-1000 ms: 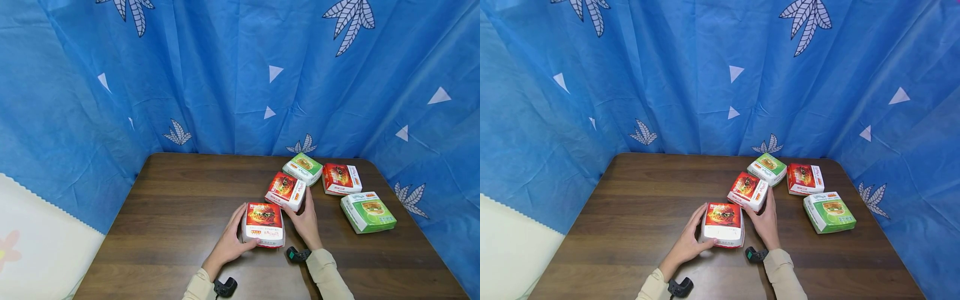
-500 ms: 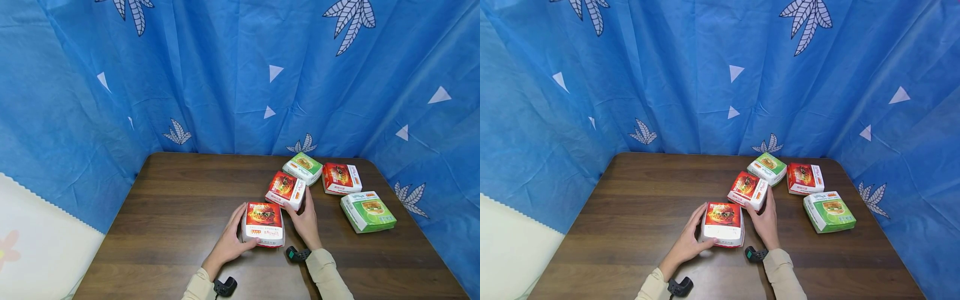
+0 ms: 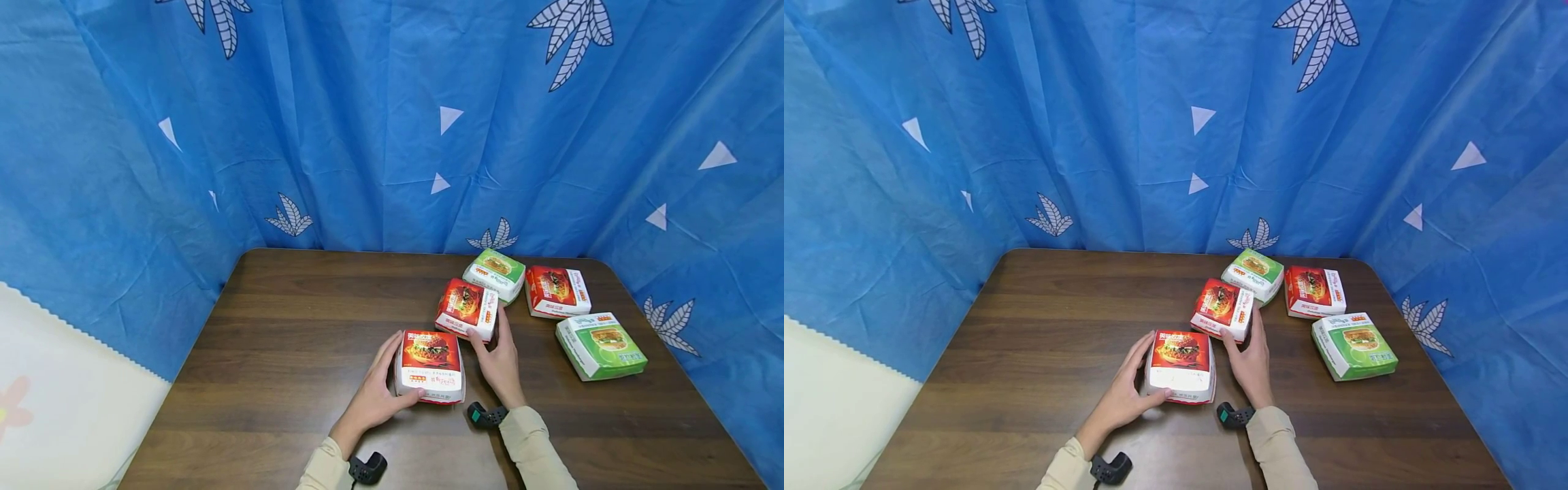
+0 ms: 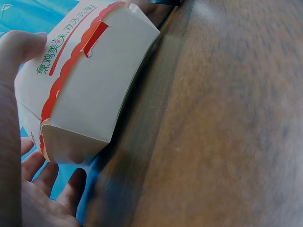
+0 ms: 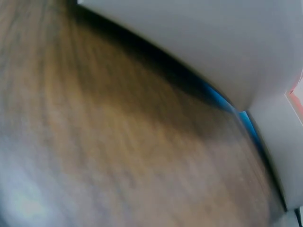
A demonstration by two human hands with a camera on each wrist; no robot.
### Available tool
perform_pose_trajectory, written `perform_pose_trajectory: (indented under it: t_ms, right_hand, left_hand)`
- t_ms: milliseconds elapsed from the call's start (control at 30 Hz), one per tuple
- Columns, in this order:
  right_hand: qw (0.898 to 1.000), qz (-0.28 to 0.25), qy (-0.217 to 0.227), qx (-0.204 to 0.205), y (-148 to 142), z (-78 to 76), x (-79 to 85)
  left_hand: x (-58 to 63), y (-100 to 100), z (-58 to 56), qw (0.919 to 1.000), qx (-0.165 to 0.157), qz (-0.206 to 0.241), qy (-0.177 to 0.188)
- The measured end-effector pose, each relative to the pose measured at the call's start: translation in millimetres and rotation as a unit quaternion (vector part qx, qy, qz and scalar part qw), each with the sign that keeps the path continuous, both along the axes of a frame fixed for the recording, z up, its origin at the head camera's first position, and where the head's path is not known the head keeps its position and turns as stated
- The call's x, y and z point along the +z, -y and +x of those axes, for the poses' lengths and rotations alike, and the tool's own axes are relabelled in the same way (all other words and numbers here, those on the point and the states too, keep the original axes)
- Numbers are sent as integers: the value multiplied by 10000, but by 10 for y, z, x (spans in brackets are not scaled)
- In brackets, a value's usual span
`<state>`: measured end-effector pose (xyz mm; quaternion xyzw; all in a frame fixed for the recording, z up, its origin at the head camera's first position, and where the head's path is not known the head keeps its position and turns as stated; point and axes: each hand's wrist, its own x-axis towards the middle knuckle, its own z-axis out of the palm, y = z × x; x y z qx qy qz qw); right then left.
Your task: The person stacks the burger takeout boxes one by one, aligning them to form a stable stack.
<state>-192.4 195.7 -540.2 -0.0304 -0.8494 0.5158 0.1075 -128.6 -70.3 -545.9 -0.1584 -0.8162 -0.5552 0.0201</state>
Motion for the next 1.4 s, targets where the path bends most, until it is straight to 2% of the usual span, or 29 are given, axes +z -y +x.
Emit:
perform_pose_trajectory:
  t_ms: [167, 533, 1033, 1400]
  right_hand:
    - [9999, 8, -1, -149, 1, -7, -10]
    - [9997, -35, 219, -72, 16, -38, 12]
    - [9991, 256, -248, 214, -24, -165, -5]
    - [9990, 356, -181, 191, -17, -160, -3]
  left_hand:
    - [6, 2, 1, 10000, 9, -31, -58]
    - [10, 7, 4, 10000, -17, 29, -21]
    - [11, 1, 16, 10000, 17, 2, -14]
    - [13, 6, 9, 9999, -29, 39, -135]
